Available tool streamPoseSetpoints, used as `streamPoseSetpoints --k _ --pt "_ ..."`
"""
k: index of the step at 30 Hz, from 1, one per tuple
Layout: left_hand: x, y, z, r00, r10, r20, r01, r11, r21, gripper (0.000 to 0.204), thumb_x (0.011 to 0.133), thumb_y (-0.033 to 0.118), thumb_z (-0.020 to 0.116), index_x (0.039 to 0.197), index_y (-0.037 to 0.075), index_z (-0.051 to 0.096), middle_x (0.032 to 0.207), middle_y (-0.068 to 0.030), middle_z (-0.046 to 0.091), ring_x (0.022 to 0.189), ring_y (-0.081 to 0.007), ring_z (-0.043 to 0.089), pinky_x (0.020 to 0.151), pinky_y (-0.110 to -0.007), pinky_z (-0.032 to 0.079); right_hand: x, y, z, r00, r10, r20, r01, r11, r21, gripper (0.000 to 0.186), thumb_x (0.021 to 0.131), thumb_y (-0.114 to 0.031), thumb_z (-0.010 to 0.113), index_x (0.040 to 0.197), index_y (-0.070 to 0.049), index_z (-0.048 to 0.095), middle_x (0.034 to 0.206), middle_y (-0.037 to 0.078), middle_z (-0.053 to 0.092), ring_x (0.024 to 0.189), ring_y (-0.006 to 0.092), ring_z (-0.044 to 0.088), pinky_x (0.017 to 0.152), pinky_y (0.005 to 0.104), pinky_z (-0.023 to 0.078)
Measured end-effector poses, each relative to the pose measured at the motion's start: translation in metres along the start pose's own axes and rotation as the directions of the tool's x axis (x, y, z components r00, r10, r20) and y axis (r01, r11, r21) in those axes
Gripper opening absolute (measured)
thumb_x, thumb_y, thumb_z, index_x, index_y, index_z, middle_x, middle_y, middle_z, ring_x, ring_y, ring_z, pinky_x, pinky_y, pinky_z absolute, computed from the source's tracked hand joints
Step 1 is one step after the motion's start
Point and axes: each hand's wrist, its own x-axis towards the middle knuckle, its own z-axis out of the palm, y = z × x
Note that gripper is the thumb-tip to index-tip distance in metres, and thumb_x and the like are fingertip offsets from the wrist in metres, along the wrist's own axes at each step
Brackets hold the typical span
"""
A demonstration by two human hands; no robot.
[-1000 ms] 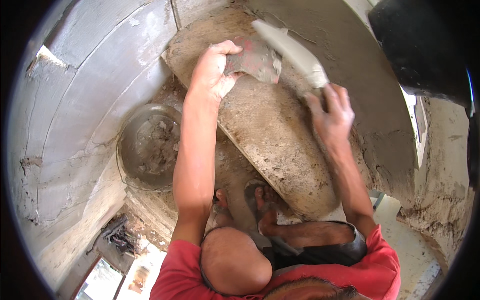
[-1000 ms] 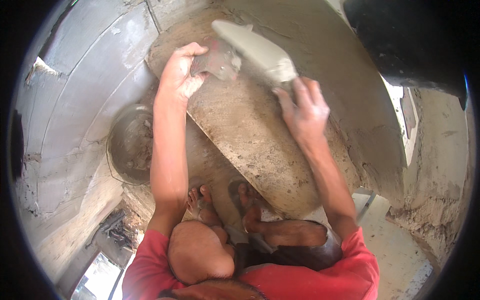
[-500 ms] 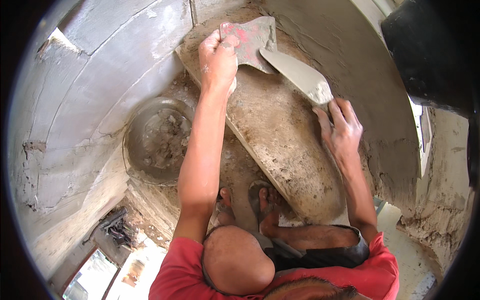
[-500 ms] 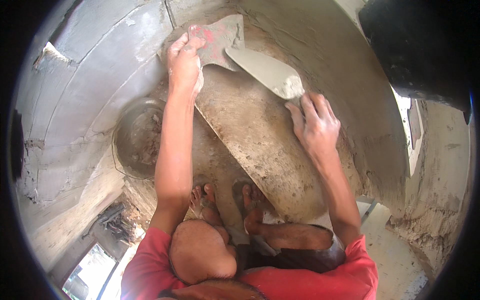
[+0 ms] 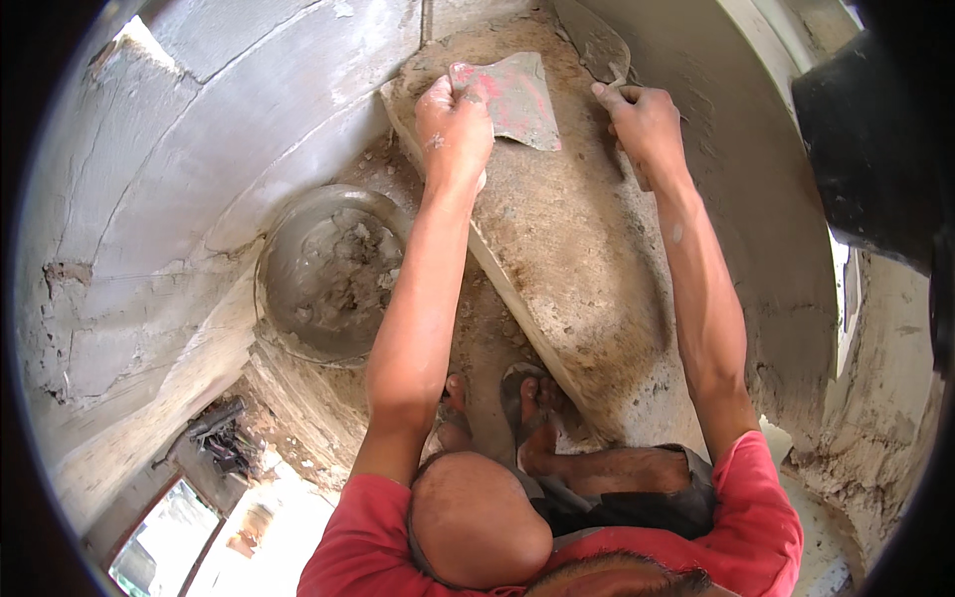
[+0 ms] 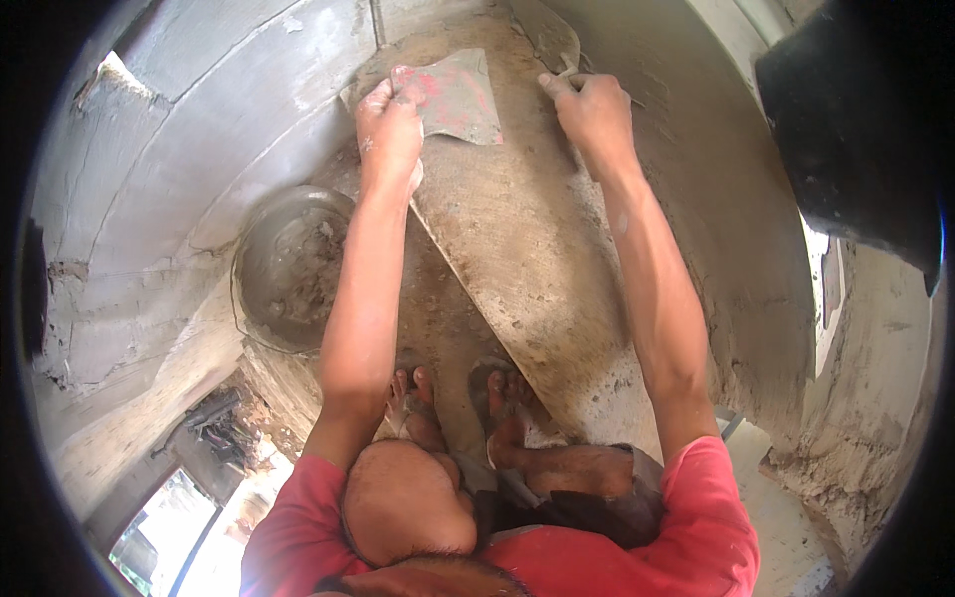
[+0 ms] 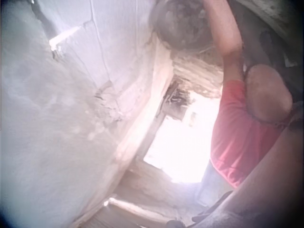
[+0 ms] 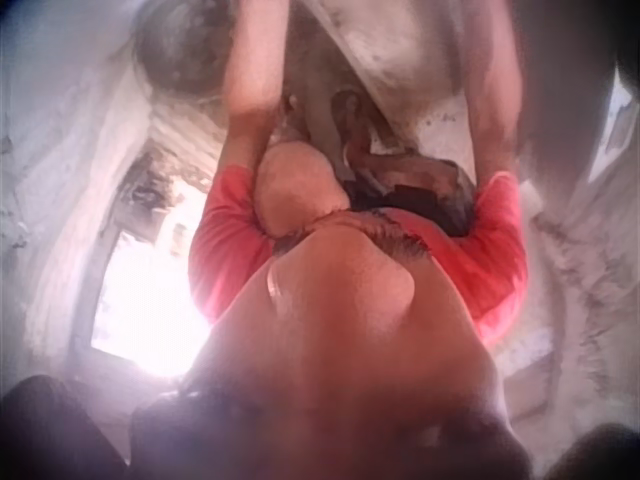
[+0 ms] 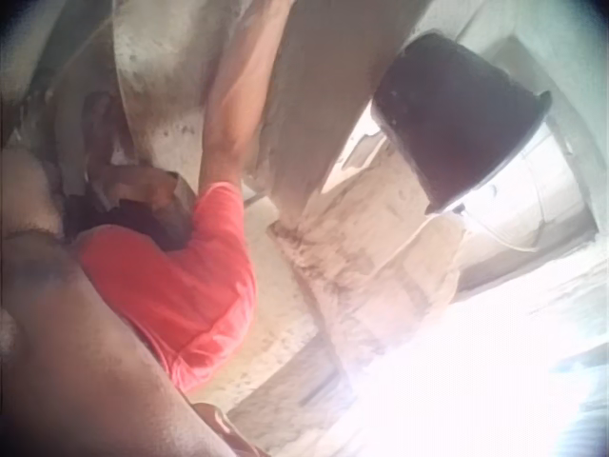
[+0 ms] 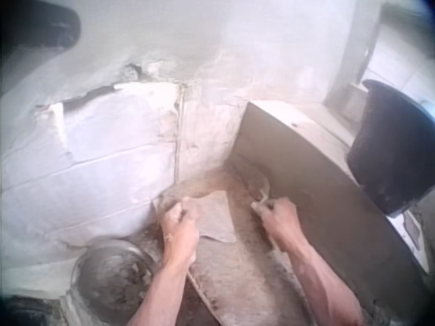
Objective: The person scoops wet cement from a bowl and applies it to a stair tread using a trowel and a float. They repeatedly smooth and level the surface, occasionally dipping the float into a bucket of water to aid in finishing.
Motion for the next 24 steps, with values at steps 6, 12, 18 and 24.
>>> streamPoseSetpoints --k 6,12,18,24 --pt "0.005 0.001 -0.005 1.0 0.002 0.005 -0.002 1.0 0.008 0.021 0.098 0.004 0.063 0.114 -0.005 0.073 0.107 -0.007 0.074 0.098 -0.0147 0.066 0.091 -0.032 0.051 -0.01 -0.025 -0.009 0.993 -0.004 -0.122 -0.011 0.993 -0.12 0.045 0.101 -0.04 0.07 0.113 0.002 0.08 0.094 0.024 0.079 0.093 0.0392 0.077 0.089 0.0462 0.057" --pt "0.012 -0.007 -0.003 0.997 0.023 -0.07 -0.016 0.996 0.091 0.016 0.099 0.007 0.063 0.108 -0.003 0.071 0.094 -0.0074 0.072 0.085 -0.0149 0.064 0.079 -0.035 0.051 -0.018 -0.035 -0.01 0.991 -0.094 -0.094 0.07 0.971 -0.23 0.047 0.103 -0.039 0.066 0.102 0.006 0.077 0.1 0.031 0.075 0.098 0.0489 0.073 0.089 0.0525 0.055" --pt "0.02 -0.001 0.006 0.989 0.139 -0.054 -0.128 0.978 0.165 0.018 0.1 0.005 0.066 0.115 -0.004 0.067 0.101 -0.0144 0.075 0.088 -0.0209 0.07 0.083 -0.04 0.054 -0.039 -0.032 -0.026 0.962 -0.177 -0.206 0.112 0.95 -0.292 0.048 0.108 -0.039 0.06 0.105 0.006 0.076 0.103 0.032 0.075 0.093 0.0467 0.074 0.089 0.0517 0.058" --pt "0.042 0.003 0.078 0.907 0.417 -0.053 -0.369 0.851 0.375 0.025 0.096 0.002 0.068 0.12 -0.003 0.066 0.123 -0.0217 0.075 0.113 -0.0351 0.073 0.1 -0.047 0.054 -0.136 0.018 -0.092 0.919 0.096 -0.383 -0.053 0.991 0.122 0.045 0.106 -0.037 0.069 0.122 0.005 0.075 0.072 0.003 0.066 0.064 0.0069 0.058 0.057 0.0264 0.046"
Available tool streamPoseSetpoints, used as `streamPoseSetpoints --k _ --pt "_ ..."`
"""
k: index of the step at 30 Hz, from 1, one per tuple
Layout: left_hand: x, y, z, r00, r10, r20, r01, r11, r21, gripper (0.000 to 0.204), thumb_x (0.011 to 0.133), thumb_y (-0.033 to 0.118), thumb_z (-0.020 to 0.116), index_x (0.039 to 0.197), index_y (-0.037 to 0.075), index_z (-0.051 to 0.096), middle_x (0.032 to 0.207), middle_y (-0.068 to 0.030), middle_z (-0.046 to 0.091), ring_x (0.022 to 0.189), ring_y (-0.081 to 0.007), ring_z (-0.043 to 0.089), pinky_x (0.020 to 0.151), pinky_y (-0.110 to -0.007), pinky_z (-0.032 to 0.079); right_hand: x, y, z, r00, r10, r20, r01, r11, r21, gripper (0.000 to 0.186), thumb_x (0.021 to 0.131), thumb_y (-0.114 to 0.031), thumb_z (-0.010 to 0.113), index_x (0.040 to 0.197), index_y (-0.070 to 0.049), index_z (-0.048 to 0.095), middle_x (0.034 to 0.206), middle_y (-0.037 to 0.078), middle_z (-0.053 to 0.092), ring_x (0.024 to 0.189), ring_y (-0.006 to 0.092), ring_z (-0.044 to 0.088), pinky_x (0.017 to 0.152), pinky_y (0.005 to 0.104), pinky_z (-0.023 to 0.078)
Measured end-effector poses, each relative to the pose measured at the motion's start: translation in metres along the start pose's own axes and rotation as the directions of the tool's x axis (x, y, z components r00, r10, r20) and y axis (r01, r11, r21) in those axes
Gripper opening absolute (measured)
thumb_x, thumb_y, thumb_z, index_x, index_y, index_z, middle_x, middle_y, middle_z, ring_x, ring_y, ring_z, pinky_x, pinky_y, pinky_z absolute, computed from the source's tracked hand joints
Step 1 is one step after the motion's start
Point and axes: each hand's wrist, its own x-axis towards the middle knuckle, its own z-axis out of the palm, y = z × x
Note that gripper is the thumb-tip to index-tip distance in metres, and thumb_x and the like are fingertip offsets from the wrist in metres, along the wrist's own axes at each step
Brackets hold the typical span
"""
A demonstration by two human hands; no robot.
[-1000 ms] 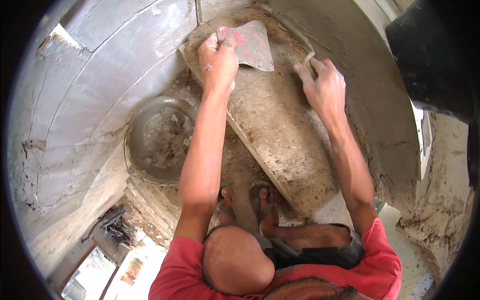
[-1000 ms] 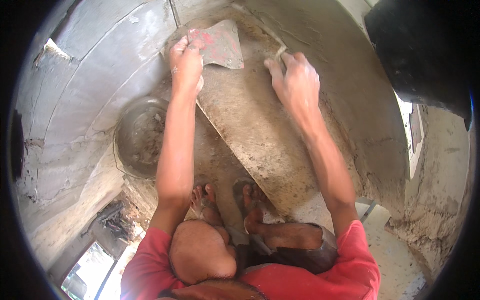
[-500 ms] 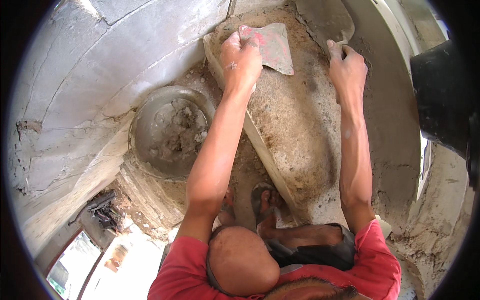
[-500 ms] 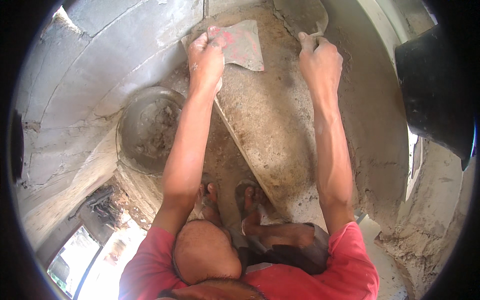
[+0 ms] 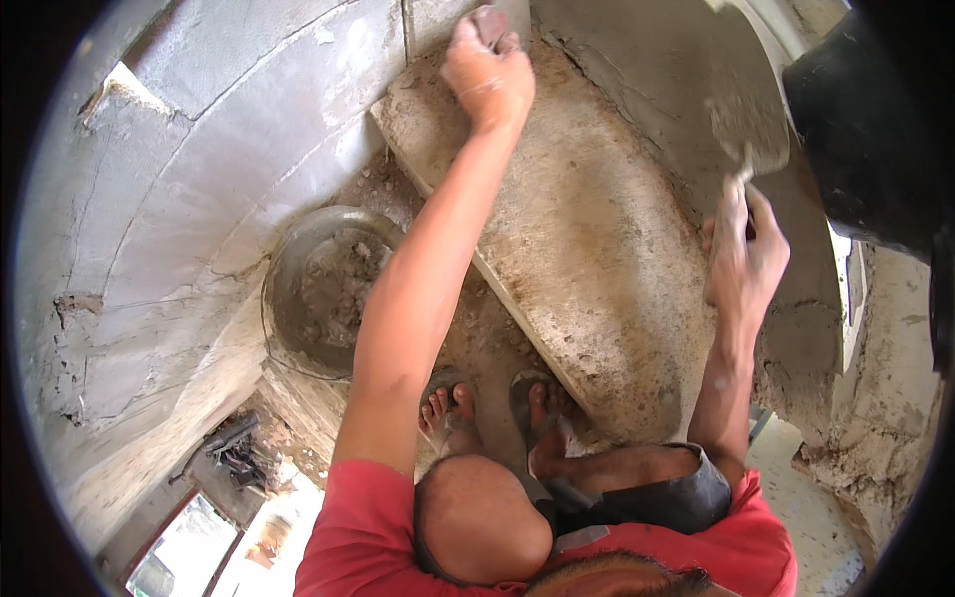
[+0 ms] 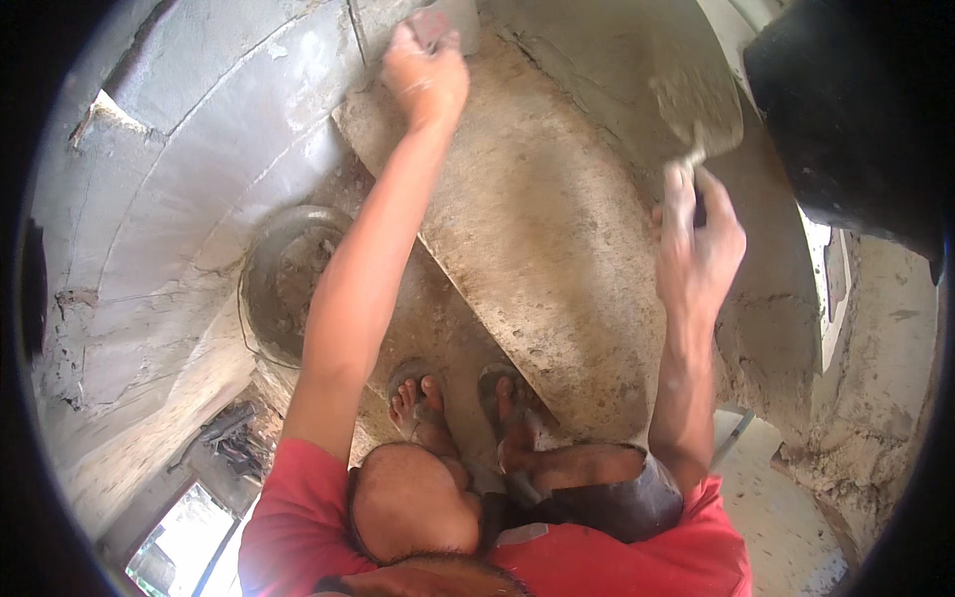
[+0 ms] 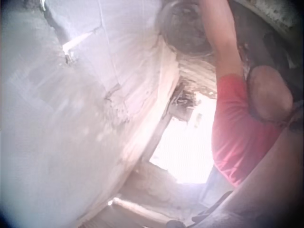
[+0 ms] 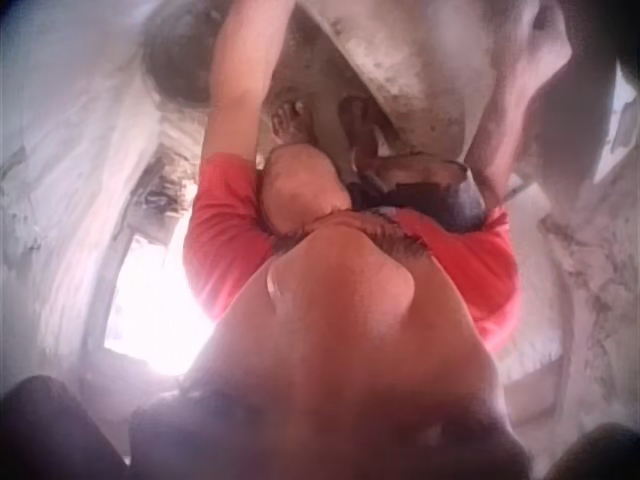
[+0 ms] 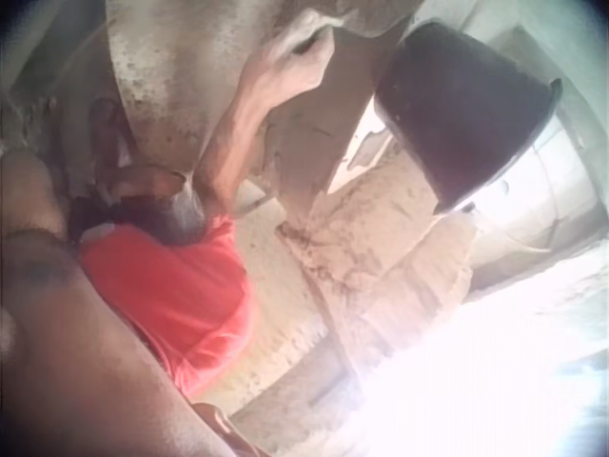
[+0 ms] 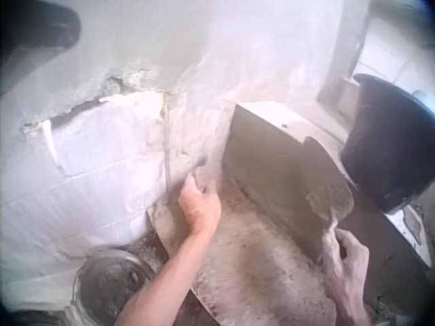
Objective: The person scoops wet cement from a bowl and applies it to a stair tread using a trowel and a float. They repeatedly smooth and level the surface, occasionally dipping the float into a bucket of water to aid in finishing.
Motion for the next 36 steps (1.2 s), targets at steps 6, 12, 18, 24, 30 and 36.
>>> streamPoseSetpoints --k 6,12,18,24,30,36 --pt "0.003 -0.019 0.069 0.988 0.151 0.001 -0.149 0.974 0.169 0.028 0.101 0.009 0.061 0.128 0.012 0.06 0.125 -0.0235 0.072 0.12 -0.0485 0.064 0.101 -0.055 0.046 -0.042 0.042 -0.037 0.994 0.078 0.073 -0.089 0.982 0.164 0.035 0.106 -0.027 0.072 0.119 0.005 0.074 0.076 0.001 0.065 0.065 0.008 0.061 0.056 0.027 0.047" --pt "0.008 -0.027 0.087 0.981 0.192 0.029 -0.191 0.935 0.299 0.031 0.093 0.007 0.067 0.123 -0.003 0.067 0.123 -0.0281 0.074 0.119 -0.0481 0.067 0.106 -0.051 0.049 -0.059 0.061 -0.058 0.982 0.075 0.172 -0.121 0.954 0.273 0.032 0.104 -0.023 0.073 0.118 0.006 0.073 0.089 0.007 0.066 0.069 0.0112 0.067 0.06 0.0276 0.053" --pt "-0.033 -0.004 0.086 0.985 0.11 0.131 -0.148 0.931 0.335 0.045 0.096 -0.004 0.061 0.141 -0.005 0.06 0.119 -0.0244 0.076 0.111 -0.0399 0.074 0.106 -0.051 0.057 -0.058 0.069 -0.065 0.973 0.072 0.221 -0.151 0.917 0.368 0.033 0.105 -0.022 0.072 0.12 0.007 0.072 0.087 0.006 0.064 0.069 0.0108 0.065 0.06 0.0276 0.051" --pt "-0.091 0.02 0.08 0.973 -0.041 0.227 -0.001 0.983 0.183 0.044 0.097 -0.005 0.057 0.141 -0.009 0.058 0.118 -0.0261 0.076 0.109 -0.0413 0.075 0.107 -0.054 0.057 -0.056 0.058 -0.064 0.966 0.059 0.252 -0.172 0.873 0.457 0.031 0.106 -0.021 0.07 0.12 0.006 0.073 0.087 0.005 0.064 0.069 0.0092 0.062 0.059 0.0263 0.049" --pt "-0.137 0.016 0.083 0.949 0.116 0.292 -0.145 0.986 0.081 0.044 0.095 -0.006 0.057 0.139 -0.008 0.057 0.111 -0.0284 0.076 0.101 -0.0439 0.075 0.095 -0.052 0.058 -0.061 0.044 -0.069 0.964 0.046 0.263 -0.178 0.845 0.504 0.028 0.107 -0.02 0.069 0.122 0.004 0.073 0.087 0.003 0.064 0.069 0.0084 0.062 0.058 0.0247 0.048" --pt "-0.212 0.021 0.089 0.928 0.082 0.362 -0.089 0.996 0.002 0.048 0.095 -0.003 0.058 0.143 -0.003 0.053 0.104 -0.0306 0.075 0.099 -0.0487 0.073 0.09 -0.054 0.055 -0.066 0.035 -0.08 0.975 0.029 0.219 -0.136 0.858 0.495 0.029 0.108 -0.021 0.068 0.124 0.002 0.073 0.081 0.001 0.065 0.066 0.008 0.061 0.058 0.0241 0.048"
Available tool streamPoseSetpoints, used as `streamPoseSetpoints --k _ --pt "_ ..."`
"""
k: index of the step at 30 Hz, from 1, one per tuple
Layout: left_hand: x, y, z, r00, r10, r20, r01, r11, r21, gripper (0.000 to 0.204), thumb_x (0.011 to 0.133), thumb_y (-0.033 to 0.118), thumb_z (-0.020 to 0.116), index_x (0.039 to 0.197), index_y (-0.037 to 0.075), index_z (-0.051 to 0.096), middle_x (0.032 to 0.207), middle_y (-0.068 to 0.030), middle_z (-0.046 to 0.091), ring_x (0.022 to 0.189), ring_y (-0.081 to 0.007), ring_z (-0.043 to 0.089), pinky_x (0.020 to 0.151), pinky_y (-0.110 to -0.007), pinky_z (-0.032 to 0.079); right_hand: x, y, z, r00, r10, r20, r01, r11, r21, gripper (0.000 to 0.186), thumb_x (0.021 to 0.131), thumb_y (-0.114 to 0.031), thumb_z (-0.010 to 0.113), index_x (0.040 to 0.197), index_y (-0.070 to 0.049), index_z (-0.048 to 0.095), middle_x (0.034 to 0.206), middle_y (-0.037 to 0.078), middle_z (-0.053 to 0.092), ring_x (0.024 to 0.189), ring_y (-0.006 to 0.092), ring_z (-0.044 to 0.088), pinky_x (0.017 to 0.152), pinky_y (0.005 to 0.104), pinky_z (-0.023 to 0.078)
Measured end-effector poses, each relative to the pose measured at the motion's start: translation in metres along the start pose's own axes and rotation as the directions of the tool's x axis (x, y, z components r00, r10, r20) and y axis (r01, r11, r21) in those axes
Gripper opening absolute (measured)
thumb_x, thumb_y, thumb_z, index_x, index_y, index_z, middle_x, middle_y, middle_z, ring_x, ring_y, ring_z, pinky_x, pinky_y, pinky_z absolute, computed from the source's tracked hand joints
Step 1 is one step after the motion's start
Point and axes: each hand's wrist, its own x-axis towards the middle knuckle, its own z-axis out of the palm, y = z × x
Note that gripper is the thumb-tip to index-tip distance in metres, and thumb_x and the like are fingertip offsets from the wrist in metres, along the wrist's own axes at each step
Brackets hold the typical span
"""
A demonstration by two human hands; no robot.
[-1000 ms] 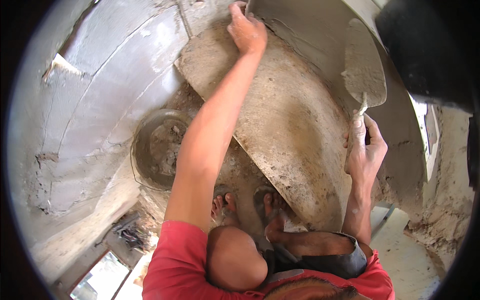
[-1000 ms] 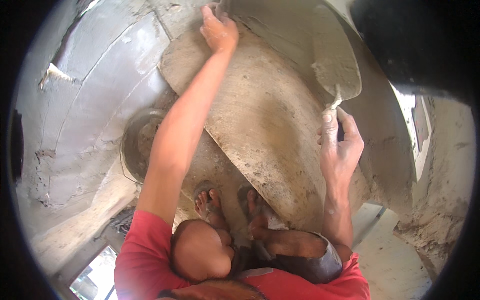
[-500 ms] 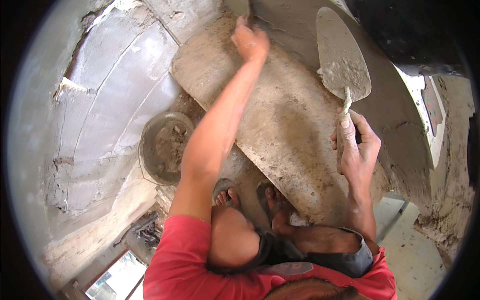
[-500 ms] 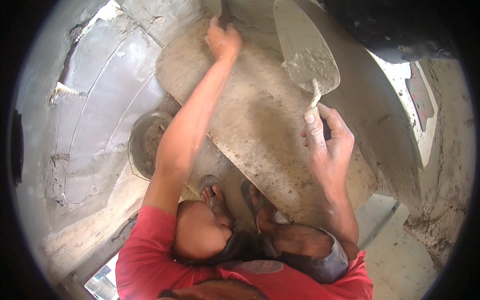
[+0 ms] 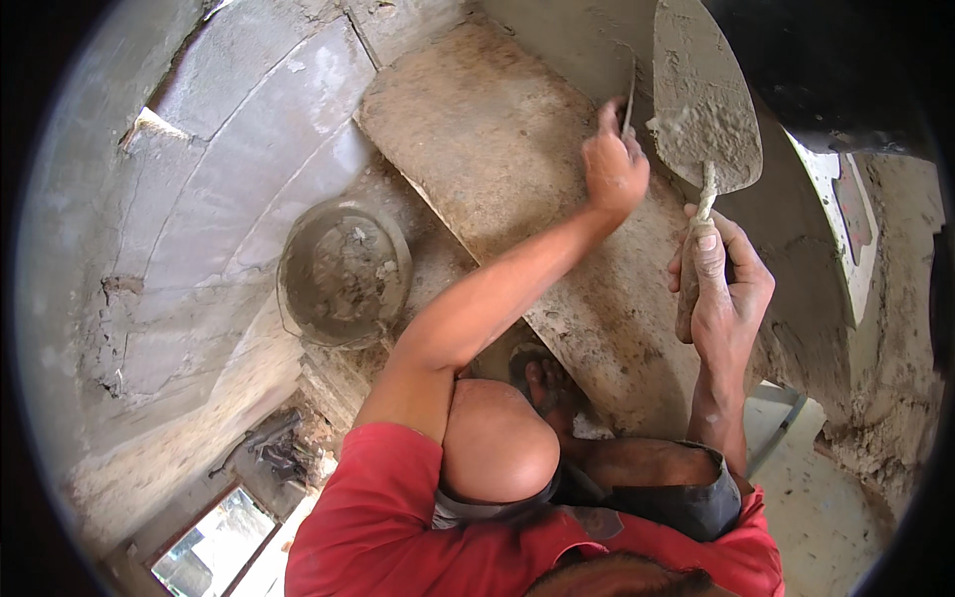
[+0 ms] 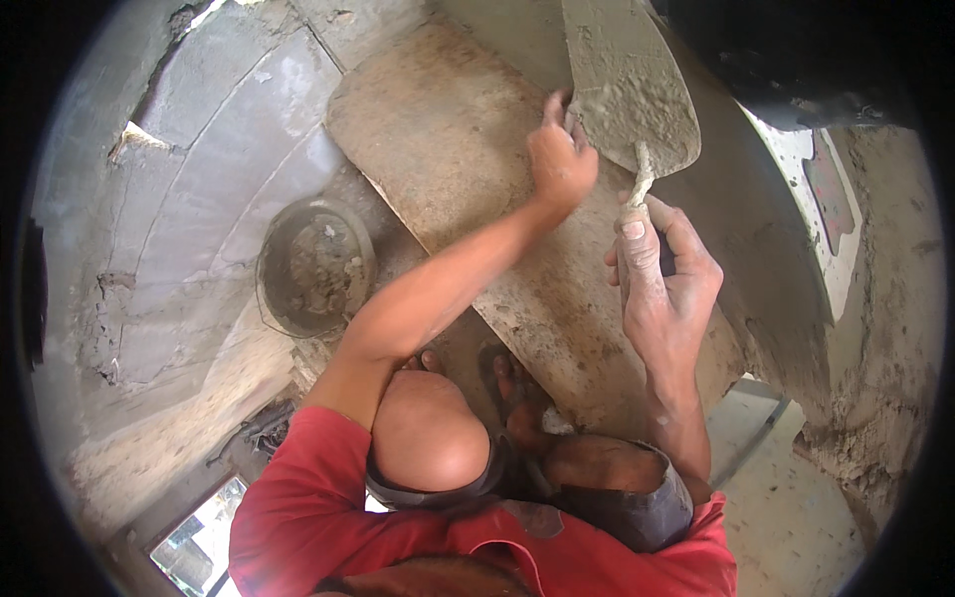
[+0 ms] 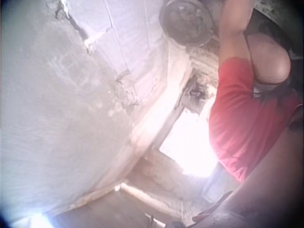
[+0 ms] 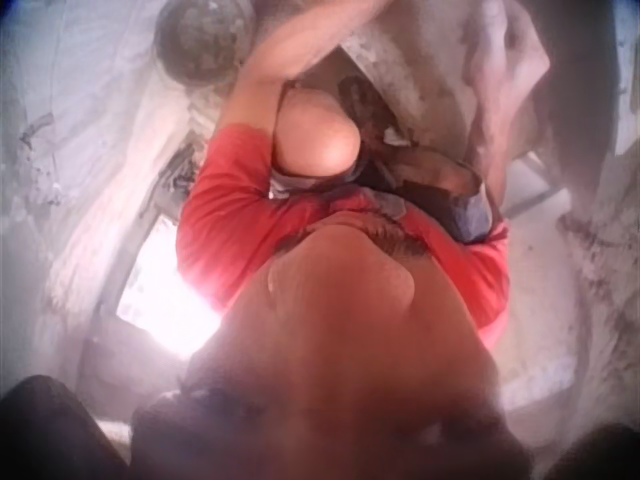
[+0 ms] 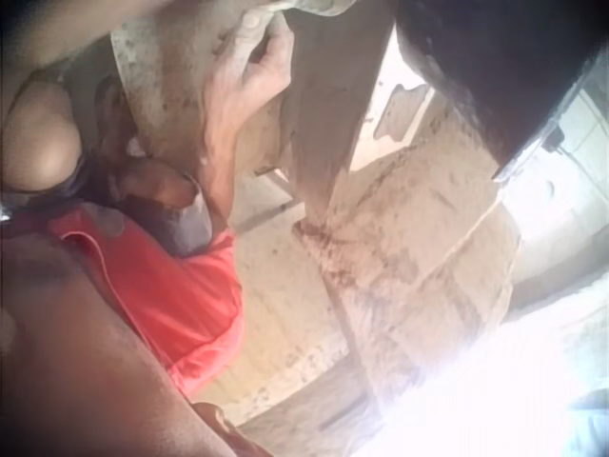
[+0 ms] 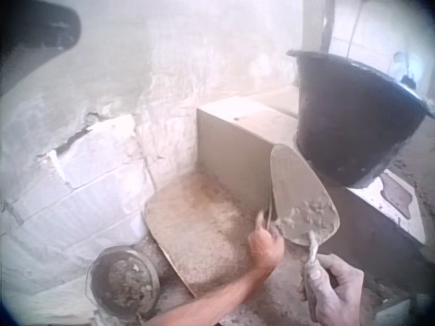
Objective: The person scoops wet cement from a bowl and applies it to a stair tread using a trowel and a float. They repeatedly smooth and level the surface, occasionally dipping the float into a bucket of water to aid in finishing.
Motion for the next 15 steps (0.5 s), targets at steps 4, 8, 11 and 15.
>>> streamPoseSetpoints --k 4,8,11,15 --pt "-0.04 0.021 0.009 0.967 -0.159 0.197 0.19 0.97 -0.151 0.045 0.097 -0.001 0.055 0.142 -0.004 0.053 0.105 -0.0321 0.074 0.1 -0.0495 0.072 0.09 -0.054 0.055 -0.006 -0.006 -0.004 0.999 0.005 -0.034 -0.006 1.0 -0.009 0.032 0.108 -0.023 0.068 0.124 0.004 0.073 0.08 0.001 0.066 0.065 0.008 0.061 0.058 0.0242 0.048" --pt "-0.067 0.042 -0.012 0.941 -0.136 0.31 0.22 0.942 -0.253 0.039 0.099 0.0 0.054 0.137 -0.004 0.058 0.109 -0.0355 0.071 0.103 -0.0505 0.071 0.089 -0.053 0.055 -0.016 -0.006 -0.018 0.999 -0.003 -0.034 0.004 1.0 0.021 0.033 0.108 -0.023 0.069 0.123 0.007 0.072 0.08 0.002 0.065 0.065 0.0078 0.06 0.057 0.024 0.047" --pt "-0.063 0.052 -0.052 0.941 -0.117 0.317 0.193 0.956 -0.22 0.035 0.096 0.003 0.064 0.129 -0.006 0.064 0.115 -0.025 0.076 0.104 -0.0384 0.075 0.094 -0.047 0.06 -0.022 -0.004 -0.044 0.994 -0.097 -0.046 0.099 0.993 0.063 0.035 0.106 -0.023 0.07 0.122 0.008 0.072 0.08 0.004 0.063 0.062 0.0091 0.059 0.055 0.0241 0.046" --pt "-0.009 0.051 -0.124 0.779 -0.304 0.549 0.61 0.572 -0.548 0.032 0.089 -0.001 0.07 0.121 -0.004 0.066 0.113 -0.0159 0.074 0.105 -0.0269 0.074 0.102 -0.044 0.059 -0.017 0.004 -0.092 0.98 -0.193 0.051 0.18 0.965 0.192 0.041 0.098 -0.032 0.08 0.111 0.005 0.066 0.082 0.008 0.067 0.059 0.0115 0.061 0.051 0.0257 0.046"
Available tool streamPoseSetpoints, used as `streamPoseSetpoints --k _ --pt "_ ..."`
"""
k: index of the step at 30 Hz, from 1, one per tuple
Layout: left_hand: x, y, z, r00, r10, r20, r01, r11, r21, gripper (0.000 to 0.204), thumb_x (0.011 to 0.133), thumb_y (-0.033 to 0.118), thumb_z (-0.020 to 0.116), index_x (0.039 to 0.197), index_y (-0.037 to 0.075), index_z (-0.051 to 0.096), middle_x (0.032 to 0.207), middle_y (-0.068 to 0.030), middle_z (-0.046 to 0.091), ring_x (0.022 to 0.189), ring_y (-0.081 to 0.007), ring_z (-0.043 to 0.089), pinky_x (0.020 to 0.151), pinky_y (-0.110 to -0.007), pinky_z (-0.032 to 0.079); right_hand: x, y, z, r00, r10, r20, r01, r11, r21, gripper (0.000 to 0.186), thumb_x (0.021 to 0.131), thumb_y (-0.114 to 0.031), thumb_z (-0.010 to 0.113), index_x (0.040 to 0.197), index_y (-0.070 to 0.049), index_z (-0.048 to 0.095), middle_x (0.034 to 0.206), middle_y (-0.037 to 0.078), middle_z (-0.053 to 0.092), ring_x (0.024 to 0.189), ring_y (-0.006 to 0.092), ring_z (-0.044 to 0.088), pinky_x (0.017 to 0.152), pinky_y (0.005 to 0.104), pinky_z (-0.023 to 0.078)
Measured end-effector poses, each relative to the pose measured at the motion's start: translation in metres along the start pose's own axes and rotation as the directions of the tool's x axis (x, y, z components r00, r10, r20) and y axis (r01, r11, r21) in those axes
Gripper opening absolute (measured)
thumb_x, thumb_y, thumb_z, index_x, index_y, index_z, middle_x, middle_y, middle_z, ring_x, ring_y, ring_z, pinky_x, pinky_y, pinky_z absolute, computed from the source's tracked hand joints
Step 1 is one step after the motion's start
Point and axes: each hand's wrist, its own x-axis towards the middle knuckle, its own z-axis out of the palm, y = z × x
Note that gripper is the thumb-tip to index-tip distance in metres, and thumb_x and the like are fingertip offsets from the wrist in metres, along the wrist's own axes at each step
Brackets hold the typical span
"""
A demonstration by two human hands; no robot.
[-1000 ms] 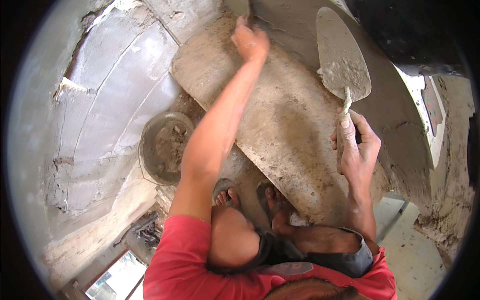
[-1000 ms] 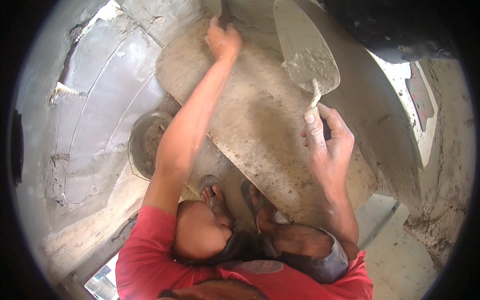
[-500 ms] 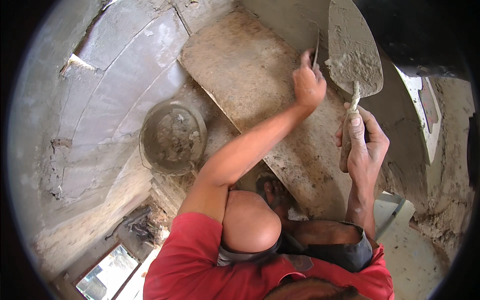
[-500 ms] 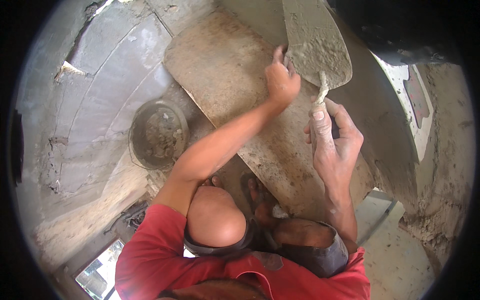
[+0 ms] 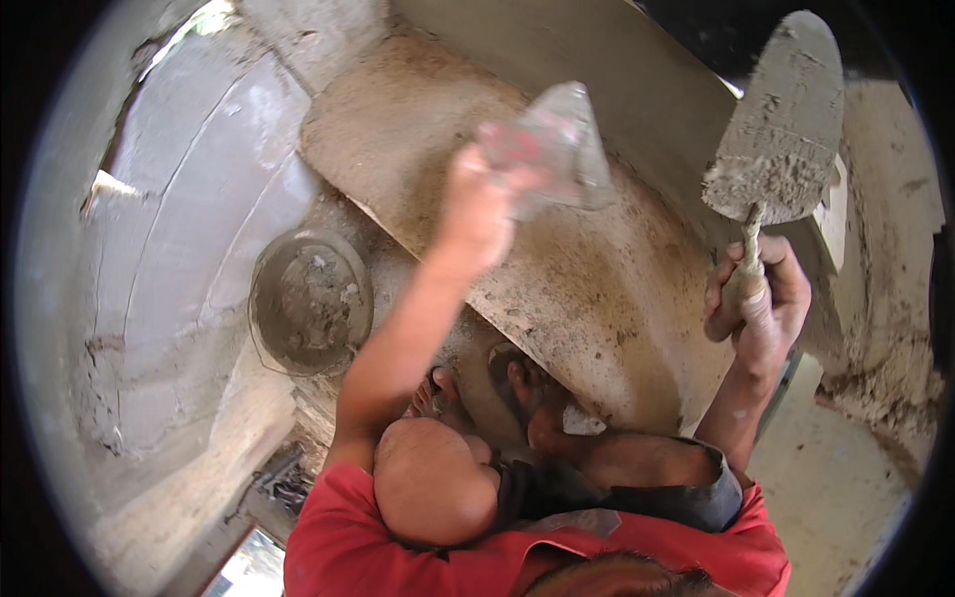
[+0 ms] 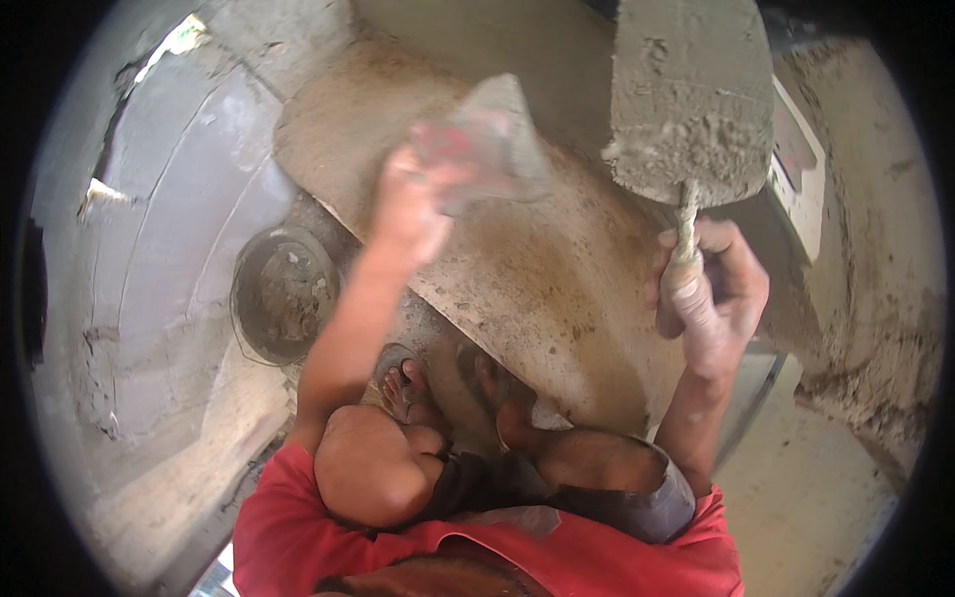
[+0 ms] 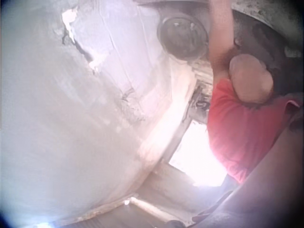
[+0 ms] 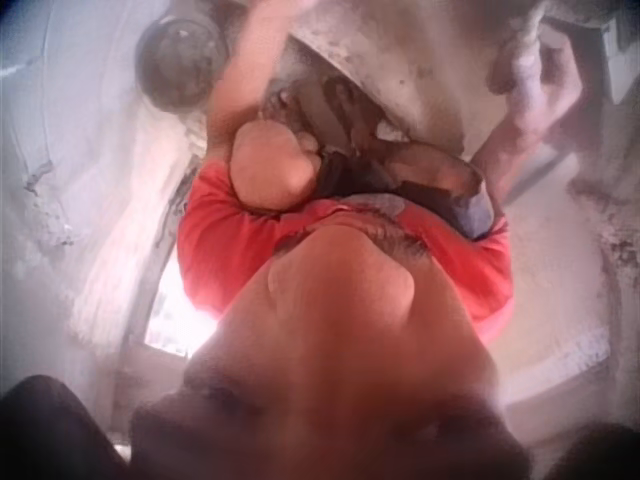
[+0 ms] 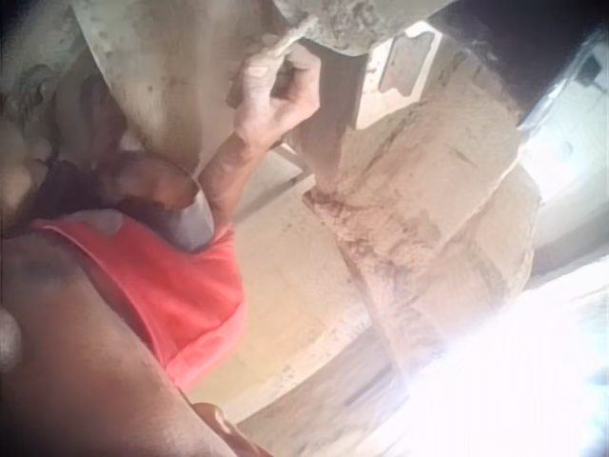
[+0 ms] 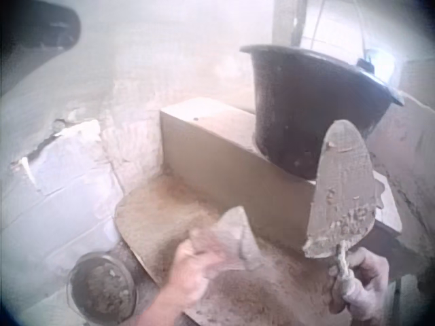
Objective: The person scoops wet cement from a bowl and applies it to a stair tread using a trowel and a float. They repeatedly smooth and level the surface, occasionally dipping the float into a bucket of water to aid in finishing.
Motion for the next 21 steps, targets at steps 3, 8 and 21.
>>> streamPoseSetpoints --k 3,8,21 --pt "0.007 0.037 -0.036 0.996 -0.091 0.022 0.093 0.986 -0.136 0.033 0.087 -0.003 0.069 0.119 -0.003 0.065 0.111 -0.0137 0.074 0.106 -0.0256 0.073 0.101 -0.044 0.059 0.002 0.011 -0.022 0.994 0.088 0.066 -0.095 0.99 0.102 0.039 0.097 -0.031 0.081 0.11 0.003 0.067 0.084 0.007 0.068 0.062 0.0125 0.061 0.054 0.0271 0.046" --pt "0.004 0.049 -0.053 0.993 -0.034 -0.113 0.019 0.99 -0.137 0.035 0.089 -0.006 0.065 0.123 -0.003 0.064 0.117 -0.0138 0.074 0.109 -0.0257 0.073 0.1 -0.043 0.058 0.001 0.041 -0.008 0.967 -0.215 0.137 0.241 0.597 -0.765 0.035 0.084 -0.021 0.089 0.107 -0.003 0.069 0.095 0.01 0.07 0.078 0.0195 0.066 0.065 0.0348 0.05" --pt "-0.039 0.025 -0.042 0.991 0.071 -0.115 -0.074 0.997 -0.019 0.047 0.092 -0.01 0.064 0.138 -0.008 0.056 0.132 -0.018 0.07 0.117 -0.0274 0.071 0.106 -0.043 0.058 -0.003 0.087 0.024 0.843 -0.404 0.356 0.488 0.296 -0.821 0.039 0.068 0.002 0.087 0.102 -0.002 0.069 0.104 0.012 0.072 0.086 0.0293 0.07 0.07 0.0398 0.057"
